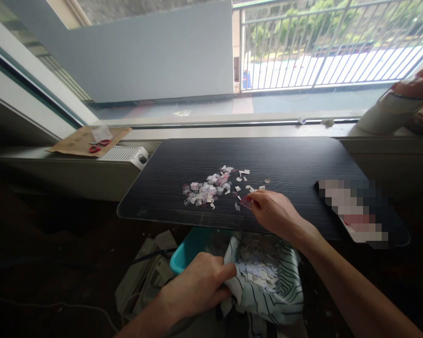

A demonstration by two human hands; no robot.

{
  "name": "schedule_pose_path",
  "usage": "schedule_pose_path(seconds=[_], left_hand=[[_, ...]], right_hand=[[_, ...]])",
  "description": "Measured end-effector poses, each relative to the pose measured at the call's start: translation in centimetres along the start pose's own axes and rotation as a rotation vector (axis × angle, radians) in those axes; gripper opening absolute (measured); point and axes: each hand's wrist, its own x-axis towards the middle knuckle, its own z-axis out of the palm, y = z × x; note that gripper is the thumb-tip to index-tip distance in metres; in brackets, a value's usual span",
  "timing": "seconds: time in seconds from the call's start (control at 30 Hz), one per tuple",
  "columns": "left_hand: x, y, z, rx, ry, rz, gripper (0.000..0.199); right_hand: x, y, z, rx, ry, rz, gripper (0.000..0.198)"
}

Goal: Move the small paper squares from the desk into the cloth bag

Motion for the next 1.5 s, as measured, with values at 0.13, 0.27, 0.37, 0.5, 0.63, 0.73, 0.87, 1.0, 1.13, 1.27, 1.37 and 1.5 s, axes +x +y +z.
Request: schedule_pose_path(seconds=[0.13, 0.27, 0.37, 0.5, 0.63, 0.73, 0.87, 1.0, 1.13, 1.27, 1.37, 1.5], left_hand=[[0.0, 0.0, 0.1, -0.011, -0.012, 0.002, 0.014], [0.0, 0.0, 0.1, 0.009, -0.014, -0.008, 0.014], [0.0, 0.0, 0.2, 0.006, -0.006, -0.011, 0.014], [-0.1, -0.2, 0.2, -0.009, 0.009, -0.009, 0.011], [0.1, -0.2, 0.2, -0.009, 0.01, 0.012, 0.009], [0.3, -0.1, 0.2, -0.002, 0.008, 0.028, 0.01], [0.5, 0.2, 0.0, 0.013, 0.003, 0.03, 0.01], [0.5, 0.5, -0.3, 0.026, -0.008, 0.021, 0.011], [0.5, 0.4, -0.4, 0.036, -0.013, 0.024, 0.012], [0.5, 0.3, -0.3, 0.04, -0.012, 0.032, 0.012], [0.5, 0.3, -0.3, 0.036, -0.002, 0.042, 0.012], [0.5, 0.4, -0.3, 0.037, 0.009, 0.044, 0.012]], right_hand=[[1.4, -0.3, 0.5, -0.008, 0.032, -0.017, 0.03], [2.7, -1.0, 0.7, -0.032, 0.011, -0.019, 0.031], [2.0, -1.2, 0.3, 0.03, -0.061, -0.07, 0.029], [-0.9, 0.5, 0.0, 0.052, 0.016, -0.002, 0.028], [-2.7, 3.3, 0.1, -0.019, 0.1, 0.106, 0.027], [-2.5, 3.9, 0.3, -0.019, 0.165, 0.138, 0.026], [-1.5, 3.0, 0.7, 0.022, 0.161, 0.106, 0.027], [-1.3, 2.1, 0.8, 0.047, 0.092, 0.043, 0.027], [-1.8, 1.9, 0.5, 0.083, 0.122, 0.054, 0.026], [-2.3, 1.8, 0.4, 0.07, 0.032, 0.053, 0.026], [-2.6, 1.9, 0.3, 0.006, 0.035, 0.091, 0.027], [-2.9, 2.0, 0.1, 0.011, 0.041, 0.082, 0.026]])
